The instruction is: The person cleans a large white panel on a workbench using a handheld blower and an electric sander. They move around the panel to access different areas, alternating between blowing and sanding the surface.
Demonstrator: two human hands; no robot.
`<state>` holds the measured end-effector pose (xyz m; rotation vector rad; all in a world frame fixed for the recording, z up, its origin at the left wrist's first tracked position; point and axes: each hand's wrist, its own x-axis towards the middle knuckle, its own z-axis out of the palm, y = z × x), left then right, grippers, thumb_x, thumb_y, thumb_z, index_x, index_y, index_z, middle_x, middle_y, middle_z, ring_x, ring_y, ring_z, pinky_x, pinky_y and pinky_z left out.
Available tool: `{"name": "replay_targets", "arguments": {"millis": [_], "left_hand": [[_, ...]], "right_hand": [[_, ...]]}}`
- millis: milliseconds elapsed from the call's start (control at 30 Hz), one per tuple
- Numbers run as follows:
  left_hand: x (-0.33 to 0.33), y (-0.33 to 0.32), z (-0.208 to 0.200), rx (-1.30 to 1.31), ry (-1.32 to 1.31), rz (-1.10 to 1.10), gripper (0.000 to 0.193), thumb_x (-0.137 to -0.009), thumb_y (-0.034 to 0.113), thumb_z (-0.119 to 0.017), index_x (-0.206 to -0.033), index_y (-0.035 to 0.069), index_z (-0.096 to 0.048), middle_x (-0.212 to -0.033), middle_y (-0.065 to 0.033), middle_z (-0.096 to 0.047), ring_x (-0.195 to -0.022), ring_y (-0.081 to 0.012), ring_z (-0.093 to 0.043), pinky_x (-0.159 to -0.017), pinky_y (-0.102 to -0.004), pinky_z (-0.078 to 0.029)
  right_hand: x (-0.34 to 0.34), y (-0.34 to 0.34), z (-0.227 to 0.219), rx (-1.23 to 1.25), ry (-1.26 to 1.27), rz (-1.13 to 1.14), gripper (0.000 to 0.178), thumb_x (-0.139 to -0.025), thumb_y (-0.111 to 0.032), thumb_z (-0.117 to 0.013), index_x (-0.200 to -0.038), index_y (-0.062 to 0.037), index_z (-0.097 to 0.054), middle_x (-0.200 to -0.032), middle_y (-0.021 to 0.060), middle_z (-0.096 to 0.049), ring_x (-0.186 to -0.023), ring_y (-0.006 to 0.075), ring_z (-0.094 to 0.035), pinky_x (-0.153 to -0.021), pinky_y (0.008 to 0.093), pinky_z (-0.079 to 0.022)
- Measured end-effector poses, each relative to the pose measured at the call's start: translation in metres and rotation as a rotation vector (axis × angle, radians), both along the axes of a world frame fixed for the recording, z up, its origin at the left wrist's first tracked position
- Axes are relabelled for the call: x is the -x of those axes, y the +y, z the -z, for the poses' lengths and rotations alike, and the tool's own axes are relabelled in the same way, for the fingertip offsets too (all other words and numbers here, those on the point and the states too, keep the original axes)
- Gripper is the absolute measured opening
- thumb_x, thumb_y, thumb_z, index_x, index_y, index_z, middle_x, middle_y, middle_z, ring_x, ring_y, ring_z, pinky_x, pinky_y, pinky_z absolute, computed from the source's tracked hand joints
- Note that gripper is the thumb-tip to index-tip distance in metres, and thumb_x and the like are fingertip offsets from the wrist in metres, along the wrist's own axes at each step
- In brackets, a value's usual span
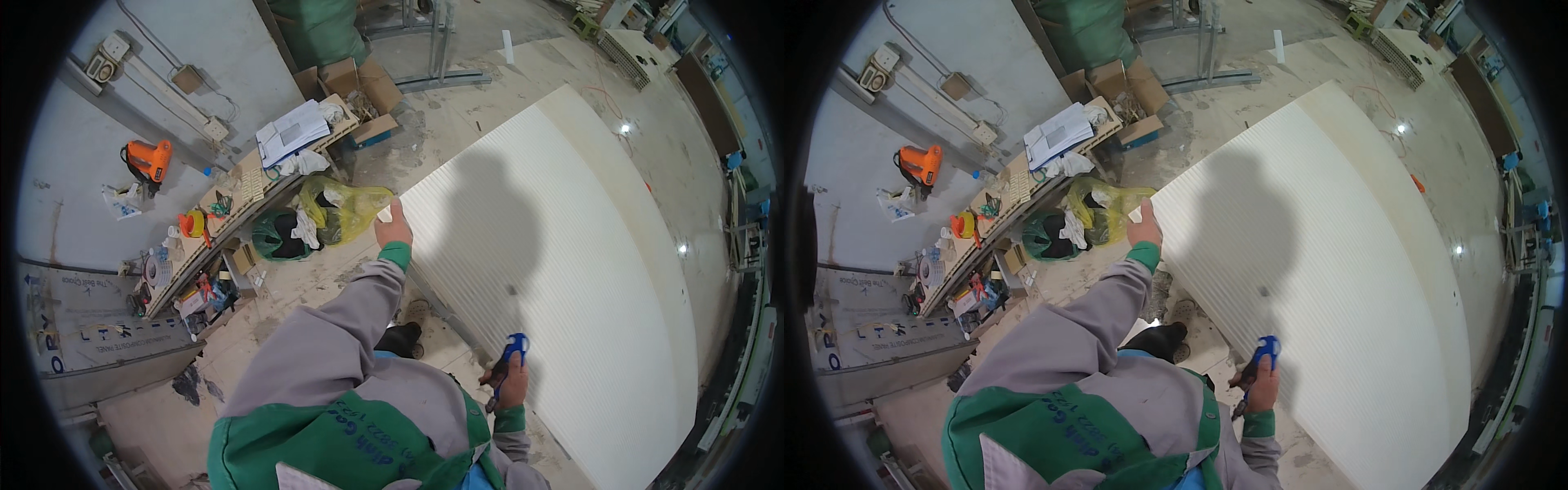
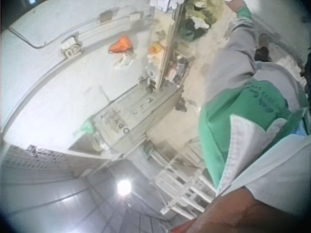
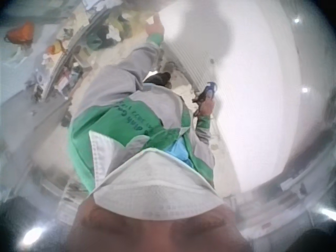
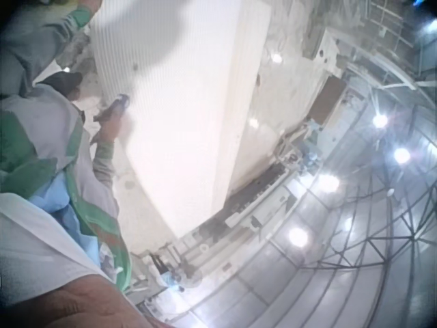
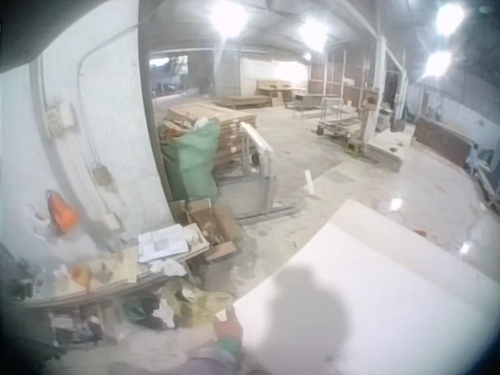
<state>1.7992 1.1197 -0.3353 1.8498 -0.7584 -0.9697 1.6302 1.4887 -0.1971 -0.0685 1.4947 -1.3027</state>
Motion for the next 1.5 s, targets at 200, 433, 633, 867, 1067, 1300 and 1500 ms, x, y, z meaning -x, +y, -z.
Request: {"name": "replay_targets", "arguments": {"millis": [200,433,633,867,1067,1300,1500], "left_hand": [[-0.003,-0.004,0.009,-0.092,0.009,0.044,0.091,-0.098,0.068,-0.037,-0.136,-0.014,-0.049,-0.139,-0.0368,-0.05,-0.126,-0.0486,-0.052,-0.108,-0.048,-0.039],[0.005,-0.002,-0.001,0.049,-0.199,0.007,0.071,-0.101,0.057,-0.043,-0.136,-0.004,-0.051,-0.131,-0.032,-0.057,-0.119,-0.0478,-0.055,-0.101,-0.0496,-0.043],[0.006,-0.003,-0.008,-0.078,-0.269,-0.031,0.071,-0.101,0.058,-0.044,-0.132,-0.005,-0.053,-0.124,-0.0293,-0.062,-0.112,-0.0463,-0.059,-0.095,-0.0509,-0.046],[0.007,-0.003,-0.006,0.023,-0.081,0.028,0.071,-0.096,0.057,-0.058,-0.127,-0.006,-0.054,-0.119,-0.0264,-0.065,-0.105,-0.0381,-0.064,-0.091,-0.0449,-0.051],[0.007,-0.003,-0.013,0.11,0.039,0.042,0.065,-0.094,0.048,-0.068,-0.126,-0.006,-0.051,-0.114,-0.0225,-0.066,-0.1,-0.0289,-0.067,-0.089,-0.0377,-0.053],[0.01,-0.002,-0.03,-0.017,-0.04,0.039,0.068,-0.092,0.049,-0.068,-0.127,-0.005,-0.049,-0.113,-0.0222,-0.066,-0.099,-0.0289,-0.067,-0.088,-0.0371,-0.054],[0.01,-0.002,-0.014,0.026,-0.143,0.033,0.071,-0.091,0.054,-0.069,-0.122,-0.008,-0.054,-0.109,-0.0214,-0.068,-0.094,-0.0292,-0.068,-0.082,-0.0392,-0.055]], "right_hand": [[-0.01,0.009,0.008,0.135,-0.09,0.324,0.044,-0.1,-0.046,-0.057,-0.115,-0.0055,-0.054,-0.078,0.0092,-0.062,-0.06,0.0234,-0.067,-0.055,0.0359,-0.057],[0.016,-0.028,0.031,-0.012,-0.132,0.097,0.038,-0.103,-0.042,-0.054,-0.108,-0.0044,-0.053,-0.08,0.0156,-0.065,-0.052,0.0232,-0.06,-0.052,0.0389,-0.053],[0.035,-0.085,0.027,-0.042,-0.01,0.12,0.047,-0.104,-0.052,-0.046,-0.099,-0.0072,-0.057,-0.076,0.0131,-0.068,-0.061,0.0176,-0.064,-0.059,0.03,-0.052],[0.189,-0.039,0.06,0.077,0.142,0.345,0.05,-0.106,-0.045,-0.045,-0.088,-0.0007,-0.06,-0.072,0.0154,-0.069,-0.059,0.0233,-0.064,-0.055,0.0357,-0.051],[0.411,0.019,0.09,0.091,0.048,1.756,0.048,-0.102,-0.035,-0.035,-0.105,0.0045,-0.062,-0.094,0.0168,-0.07,-0.076,0.0289,-0.068,-0.075,0.0396,-0.058],[0.449,-0.169,0.108,0.179,0.176,0.918,0.054,-0.106,-0.048,-0.032,-0.105,-0.0018,-0.06,-0.078,0.0173,-0.069,-0.052,0.0233,-0.058,-0.04,0.0294,-0.041],[0.358,-0.333,0.108,0.13,0.242,0.465,0.065,-0.103,-0.059,-0.039,-0.086,-0.0002,-0.06,-0.064,0.0162,-0.066,-0.049,0.0235,-0.06,-0.042,0.0353,-0.044]]}}
